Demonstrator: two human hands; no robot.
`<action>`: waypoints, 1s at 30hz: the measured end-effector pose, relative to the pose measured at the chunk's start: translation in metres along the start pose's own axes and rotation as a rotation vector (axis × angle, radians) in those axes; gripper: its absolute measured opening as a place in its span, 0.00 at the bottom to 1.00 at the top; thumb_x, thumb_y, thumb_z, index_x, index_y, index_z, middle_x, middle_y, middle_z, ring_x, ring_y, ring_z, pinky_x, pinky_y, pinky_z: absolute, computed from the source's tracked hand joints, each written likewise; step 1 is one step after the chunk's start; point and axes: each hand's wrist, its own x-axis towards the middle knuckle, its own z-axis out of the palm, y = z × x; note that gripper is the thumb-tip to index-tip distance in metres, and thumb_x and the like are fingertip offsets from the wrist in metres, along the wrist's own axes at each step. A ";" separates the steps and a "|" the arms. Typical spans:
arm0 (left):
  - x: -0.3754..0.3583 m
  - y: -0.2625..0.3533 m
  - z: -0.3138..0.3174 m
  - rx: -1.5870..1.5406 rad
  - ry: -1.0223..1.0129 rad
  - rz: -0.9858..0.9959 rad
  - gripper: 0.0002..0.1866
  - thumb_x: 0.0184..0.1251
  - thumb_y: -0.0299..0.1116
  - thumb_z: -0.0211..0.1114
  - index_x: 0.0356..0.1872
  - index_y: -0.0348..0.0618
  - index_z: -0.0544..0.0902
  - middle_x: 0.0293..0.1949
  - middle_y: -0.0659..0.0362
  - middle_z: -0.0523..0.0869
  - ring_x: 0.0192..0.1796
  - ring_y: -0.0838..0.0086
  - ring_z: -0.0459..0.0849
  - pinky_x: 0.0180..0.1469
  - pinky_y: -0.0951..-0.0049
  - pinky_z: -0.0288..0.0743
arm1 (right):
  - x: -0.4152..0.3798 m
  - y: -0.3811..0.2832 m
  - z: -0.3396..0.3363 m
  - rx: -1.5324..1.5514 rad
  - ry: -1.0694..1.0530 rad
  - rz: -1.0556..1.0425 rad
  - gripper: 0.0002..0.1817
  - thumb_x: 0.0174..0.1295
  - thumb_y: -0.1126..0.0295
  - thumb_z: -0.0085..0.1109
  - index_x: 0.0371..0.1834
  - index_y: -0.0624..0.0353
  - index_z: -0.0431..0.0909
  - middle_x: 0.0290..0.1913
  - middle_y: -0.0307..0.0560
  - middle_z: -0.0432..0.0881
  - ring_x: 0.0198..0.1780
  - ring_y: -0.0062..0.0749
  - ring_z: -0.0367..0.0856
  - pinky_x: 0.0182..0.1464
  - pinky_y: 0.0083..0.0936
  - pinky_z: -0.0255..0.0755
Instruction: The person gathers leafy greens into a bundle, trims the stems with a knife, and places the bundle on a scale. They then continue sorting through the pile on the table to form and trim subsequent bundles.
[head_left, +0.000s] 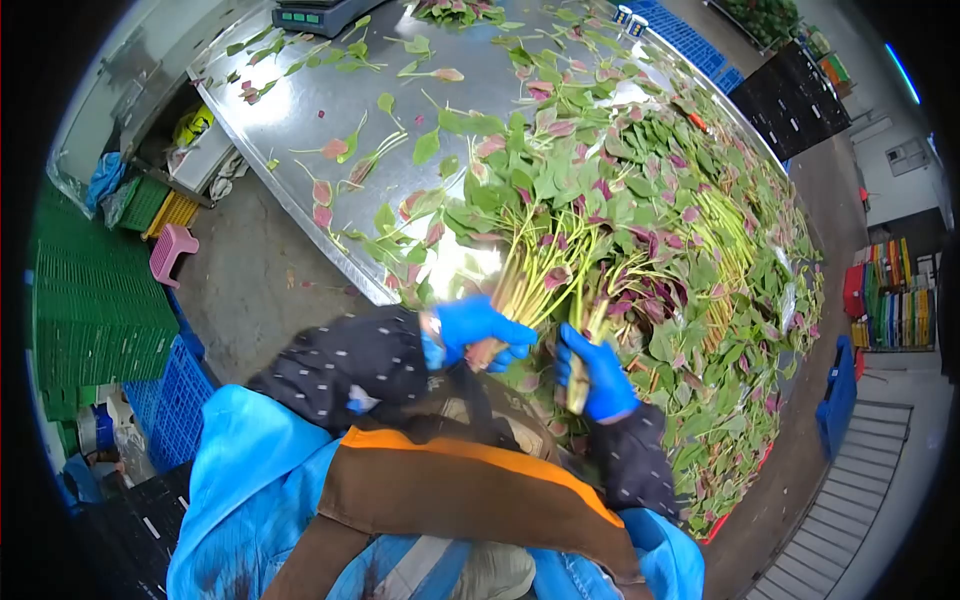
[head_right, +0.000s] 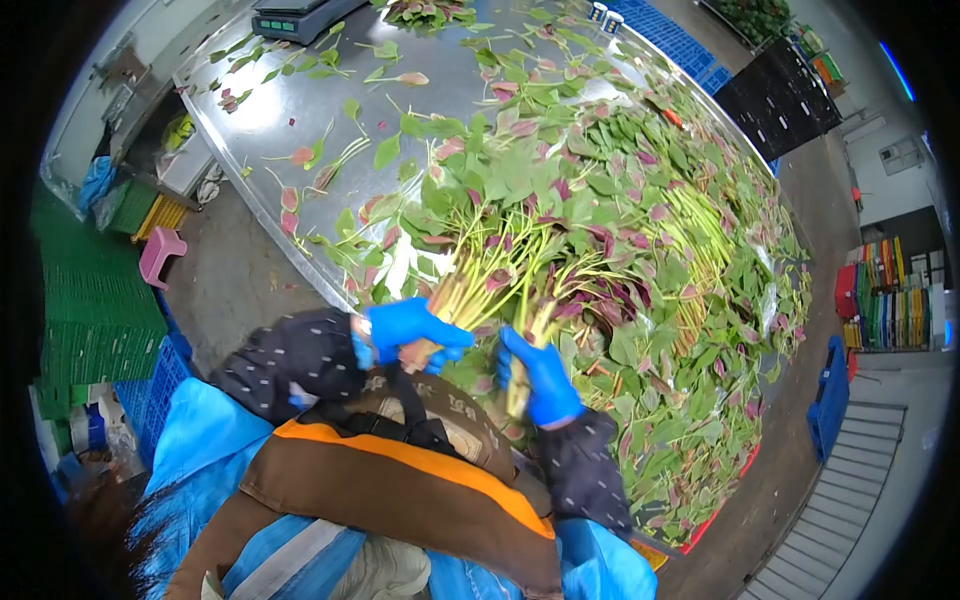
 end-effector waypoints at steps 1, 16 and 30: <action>-0.015 0.022 -0.006 0.016 -0.025 0.008 0.17 0.56 0.34 0.67 0.45 0.38 0.80 0.34 0.55 0.83 0.30 0.76 0.81 0.32 0.77 0.76 | -0.031 -0.041 0.017 -0.432 0.244 0.032 0.14 0.64 0.58 0.52 0.42 0.57 0.73 0.28 0.37 0.76 0.28 0.24 0.76 0.32 0.23 0.72; 0.006 0.050 0.035 -0.243 -0.095 0.412 0.19 0.61 0.31 0.63 0.51 0.36 0.74 0.52 0.52 0.79 0.52 0.66 0.80 0.53 0.64 0.77 | -0.044 -0.047 0.000 0.060 0.312 -0.567 0.10 0.64 0.60 0.54 0.32 0.53 0.70 0.23 0.35 0.68 0.24 0.23 0.69 0.29 0.22 0.69; 0.034 -0.052 0.016 -0.160 -0.097 0.350 0.30 0.51 0.19 0.66 0.58 0.38 0.67 0.41 0.52 0.82 0.37 0.68 0.84 0.36 0.67 0.80 | -0.002 -0.005 -0.002 -0.938 -0.044 0.232 0.23 0.62 0.59 0.56 0.54 0.63 0.72 0.47 0.45 0.79 0.45 0.24 0.75 0.47 0.25 0.69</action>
